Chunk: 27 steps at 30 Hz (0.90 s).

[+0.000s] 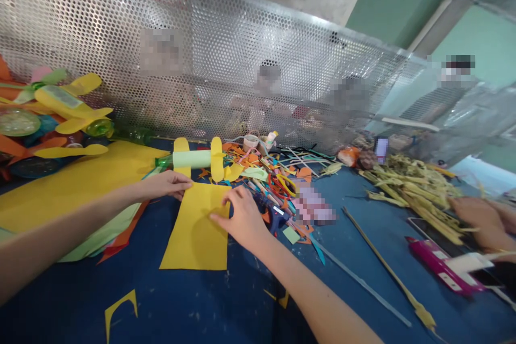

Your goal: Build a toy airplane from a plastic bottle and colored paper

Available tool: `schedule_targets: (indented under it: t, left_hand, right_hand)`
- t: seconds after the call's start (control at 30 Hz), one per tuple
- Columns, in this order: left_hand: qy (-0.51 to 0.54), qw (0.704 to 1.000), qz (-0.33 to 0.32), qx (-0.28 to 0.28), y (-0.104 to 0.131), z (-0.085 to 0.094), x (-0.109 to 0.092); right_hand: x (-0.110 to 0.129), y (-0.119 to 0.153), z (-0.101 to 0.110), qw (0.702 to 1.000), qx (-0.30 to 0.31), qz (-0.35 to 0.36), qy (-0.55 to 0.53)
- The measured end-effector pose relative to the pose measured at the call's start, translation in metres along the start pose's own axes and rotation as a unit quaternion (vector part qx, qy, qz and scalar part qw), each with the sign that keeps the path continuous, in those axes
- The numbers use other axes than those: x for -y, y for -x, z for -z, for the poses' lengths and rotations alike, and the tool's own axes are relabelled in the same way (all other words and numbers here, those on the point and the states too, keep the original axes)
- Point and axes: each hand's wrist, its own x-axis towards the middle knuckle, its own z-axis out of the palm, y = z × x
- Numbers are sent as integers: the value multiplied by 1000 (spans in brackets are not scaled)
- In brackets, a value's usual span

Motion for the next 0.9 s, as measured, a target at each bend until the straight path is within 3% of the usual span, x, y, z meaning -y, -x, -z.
schedule_targets:
  t: [0.1,0.2,0.27,0.43,0.63,0.8,0.9]
  left_hand:
    - [-20,999,-7,-29,-2,2,3]
    - [-50,995,-13,-84,-4,3,6]
    - [-69,991,-22,-117,-5,4,7]
    - [-128,979,-43,-152,-4,5,5]
    - [-193,969,-58,-145,-4,7,6]
    - [-170,976,-74,-115,-3,6,2]
    - [-140,979,-70,-129,-3,3,-2]
  right_hand:
    - [17,8,8,991,118,51,19]
    - [27,13,12,964,248,98,0]
    - [28,15,12,952,288,107,4]
    - [26,13,15,947,302,108,7]
    - [31,15,17,941,314,128,8]
    - [34,16,14,939,303,161,1]
    - [38,16,13,943,291,161,-2]
